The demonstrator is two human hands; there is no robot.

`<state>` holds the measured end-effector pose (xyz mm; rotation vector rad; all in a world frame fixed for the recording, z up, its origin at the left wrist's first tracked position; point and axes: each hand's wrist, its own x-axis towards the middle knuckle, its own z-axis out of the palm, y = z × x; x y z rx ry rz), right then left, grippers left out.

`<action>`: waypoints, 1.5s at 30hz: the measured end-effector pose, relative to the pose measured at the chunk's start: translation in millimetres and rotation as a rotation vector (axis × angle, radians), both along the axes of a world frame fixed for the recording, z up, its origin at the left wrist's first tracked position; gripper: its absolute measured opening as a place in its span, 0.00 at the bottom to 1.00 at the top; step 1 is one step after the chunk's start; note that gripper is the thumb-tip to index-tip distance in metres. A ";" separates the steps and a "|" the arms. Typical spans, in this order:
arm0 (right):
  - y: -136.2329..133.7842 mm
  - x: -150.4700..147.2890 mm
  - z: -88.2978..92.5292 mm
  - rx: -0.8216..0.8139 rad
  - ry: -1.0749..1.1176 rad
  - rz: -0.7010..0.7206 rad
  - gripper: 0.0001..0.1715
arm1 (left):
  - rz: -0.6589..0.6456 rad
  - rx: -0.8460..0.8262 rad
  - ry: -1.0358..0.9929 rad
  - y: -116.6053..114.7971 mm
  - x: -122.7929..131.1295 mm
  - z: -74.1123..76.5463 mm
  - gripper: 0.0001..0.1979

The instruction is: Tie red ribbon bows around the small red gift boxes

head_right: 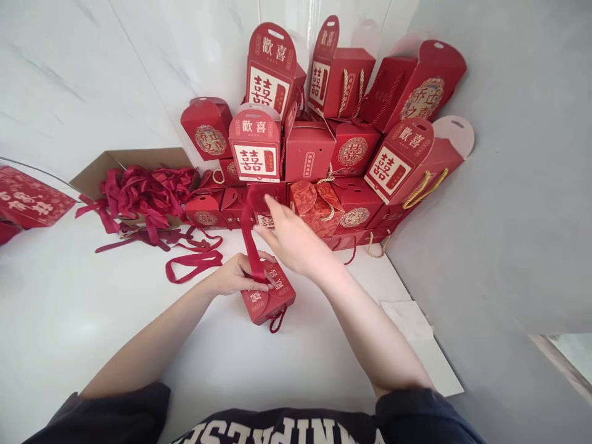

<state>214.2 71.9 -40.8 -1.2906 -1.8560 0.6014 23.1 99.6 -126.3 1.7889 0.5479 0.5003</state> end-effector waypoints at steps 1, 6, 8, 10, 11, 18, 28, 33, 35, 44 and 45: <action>-4.5 3.6 -7.8 -0.031 -0.077 0.004 0.23 | -0.013 0.022 0.010 0.6 0.1 0.4 0.09; -43.2 22.9 -38.6 -0.231 -0.150 0.143 0.16 | -0.059 0.101 0.066 5.3 0.2 -0.6 0.14; -53.1 26.2 -49.4 -0.264 -0.051 0.164 0.14 | -0.069 0.100 0.070 6.3 0.0 -1.4 0.13; -56.6 25.1 -59.9 -0.300 0.065 0.167 0.14 | -0.061 0.098 0.069 6.4 -0.1 -1.7 0.13; -56.3 23.1 -64.7 -0.317 0.123 0.175 0.14 | -0.054 0.095 0.066 6.2 0.0 -1.6 0.13; -37.8 -1.1 -82.9 -0.450 0.520 0.258 0.15 | -0.022 0.004 -0.047 3.2 1.2 -3.7 0.07; -39.1 -11.0 -108.4 -0.506 1.041 -0.115 0.08 | -0.068 0.063 -0.027 7.5 -0.3 -8.6 0.05; -55.4 -6.5 -106.7 -0.653 1.372 -0.275 0.12 | -0.076 0.031 -0.050 7.6 0.8 -8.8 0.04; -58.1 -4.7 -101.8 -0.637 1.470 -0.316 0.13 | -0.080 0.033 -0.051 7.3 1.4 -8.2 0.04; -71.0 4.5 -78.4 -0.224 1.315 -0.382 0.10 | -0.081 0.000 -0.030 7.4 0.3 -6.1 0.07; -75.5 2.4 -76.3 -0.173 1.223 -0.374 0.09 | -0.089 -0.007 -0.029 7.9 -0.1 -5.7 0.07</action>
